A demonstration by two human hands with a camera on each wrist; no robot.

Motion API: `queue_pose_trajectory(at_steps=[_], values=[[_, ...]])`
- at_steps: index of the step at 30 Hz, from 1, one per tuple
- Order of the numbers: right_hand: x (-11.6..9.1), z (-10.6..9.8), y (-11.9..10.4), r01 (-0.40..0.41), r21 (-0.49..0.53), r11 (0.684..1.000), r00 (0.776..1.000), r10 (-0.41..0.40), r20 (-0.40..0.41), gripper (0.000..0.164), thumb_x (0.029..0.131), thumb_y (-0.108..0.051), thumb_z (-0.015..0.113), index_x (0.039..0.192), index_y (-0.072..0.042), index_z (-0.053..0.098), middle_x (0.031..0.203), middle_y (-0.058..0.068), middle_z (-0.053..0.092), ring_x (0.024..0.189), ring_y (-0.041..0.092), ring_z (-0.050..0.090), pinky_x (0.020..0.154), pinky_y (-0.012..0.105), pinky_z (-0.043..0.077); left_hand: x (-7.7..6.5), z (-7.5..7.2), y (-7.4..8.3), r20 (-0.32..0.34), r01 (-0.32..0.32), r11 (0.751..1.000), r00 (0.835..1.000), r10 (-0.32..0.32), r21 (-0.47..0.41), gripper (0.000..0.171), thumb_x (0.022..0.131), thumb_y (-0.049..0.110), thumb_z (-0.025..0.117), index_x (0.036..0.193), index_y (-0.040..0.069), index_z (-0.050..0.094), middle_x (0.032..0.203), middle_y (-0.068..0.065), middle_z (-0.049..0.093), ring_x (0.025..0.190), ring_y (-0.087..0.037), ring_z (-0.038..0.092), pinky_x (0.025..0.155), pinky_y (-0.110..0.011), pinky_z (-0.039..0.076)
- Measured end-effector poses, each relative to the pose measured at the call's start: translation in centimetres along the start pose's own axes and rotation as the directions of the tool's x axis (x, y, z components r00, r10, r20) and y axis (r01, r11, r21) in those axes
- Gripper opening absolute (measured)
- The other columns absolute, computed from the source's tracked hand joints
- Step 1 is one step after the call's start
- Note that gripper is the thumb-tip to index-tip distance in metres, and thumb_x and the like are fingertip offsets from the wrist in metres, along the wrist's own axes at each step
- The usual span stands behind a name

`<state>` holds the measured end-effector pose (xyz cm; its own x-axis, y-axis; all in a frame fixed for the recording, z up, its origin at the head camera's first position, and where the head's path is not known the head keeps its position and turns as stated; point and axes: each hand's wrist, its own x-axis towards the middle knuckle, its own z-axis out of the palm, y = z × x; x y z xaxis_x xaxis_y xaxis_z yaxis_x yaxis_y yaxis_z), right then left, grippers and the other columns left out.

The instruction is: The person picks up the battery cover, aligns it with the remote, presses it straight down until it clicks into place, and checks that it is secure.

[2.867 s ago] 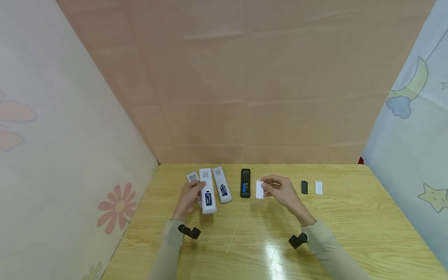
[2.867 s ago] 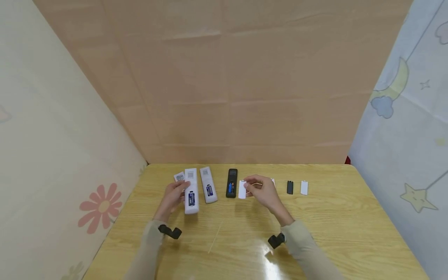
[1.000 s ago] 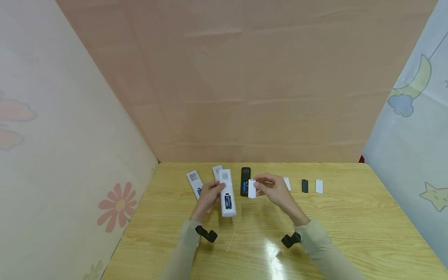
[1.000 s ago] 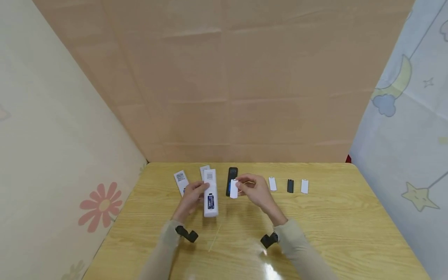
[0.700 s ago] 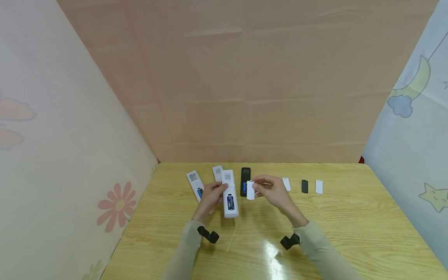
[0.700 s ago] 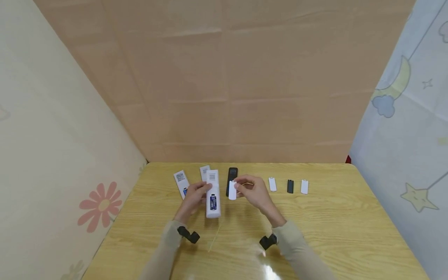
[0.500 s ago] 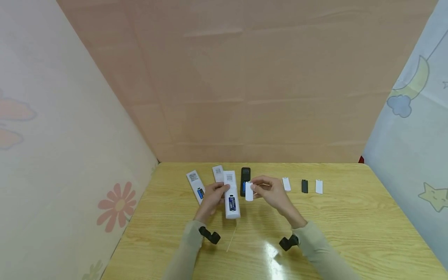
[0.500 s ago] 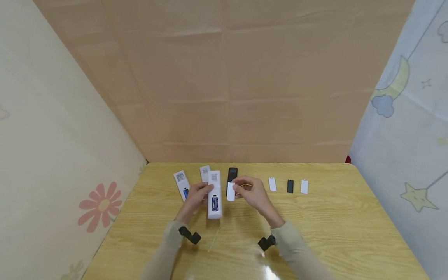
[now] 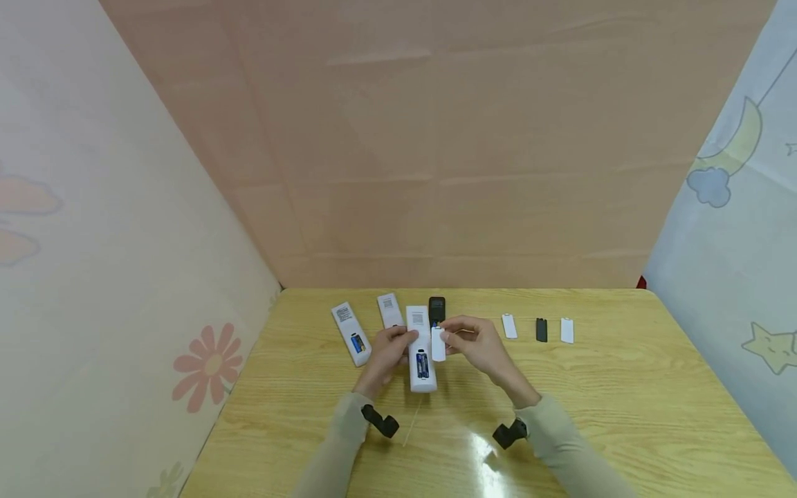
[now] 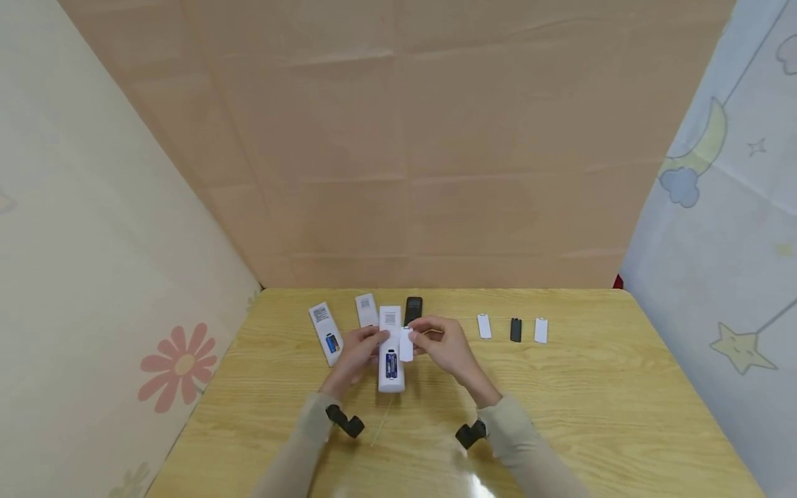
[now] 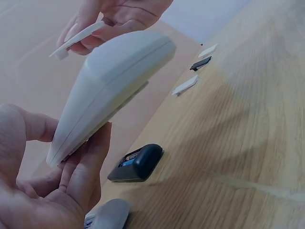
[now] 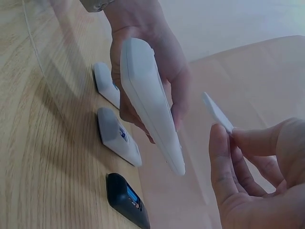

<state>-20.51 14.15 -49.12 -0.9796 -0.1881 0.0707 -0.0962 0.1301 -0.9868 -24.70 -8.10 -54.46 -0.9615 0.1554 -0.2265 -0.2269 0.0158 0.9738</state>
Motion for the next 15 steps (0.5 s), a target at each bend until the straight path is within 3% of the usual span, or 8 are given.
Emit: queue_pose_trajectory(at_steps=[7,15], values=[[-0.13,0.21,0.10,-0.008,0.034,0.999,1.000,0.008,-0.003,0.025,0.101,-0.003,0.072,0.124,0.006,0.073,0.115,0.024,0.071,0.093,0.025,0.076,0.080,0.034,0.066,-0.07,0.46,-0.22,0.028,-0.013,1.000,1.000,0.013,0.001,0.051,0.103,0.029,0.072,0.137,-0.008,0.062,0.110,-0.016,0.073,0.082,-0.014,0.068,0.068,-0.025,0.058],[-0.37,0.75,0.76,-0.037,0.029,0.999,0.999,0.037,0.001,0.022,0.101,-0.003,0.072,0.122,0.004,0.075,0.114,0.022,0.072,0.095,0.025,0.077,0.083,0.041,0.066,-0.37,0.83,-0.34,0.022,0.010,1.000,1.000,-0.010,0.011,0.052,0.104,0.030,0.070,0.140,-0.007,0.061,0.117,-0.019,0.073,0.091,-0.018,0.072,0.077,-0.030,0.063]])
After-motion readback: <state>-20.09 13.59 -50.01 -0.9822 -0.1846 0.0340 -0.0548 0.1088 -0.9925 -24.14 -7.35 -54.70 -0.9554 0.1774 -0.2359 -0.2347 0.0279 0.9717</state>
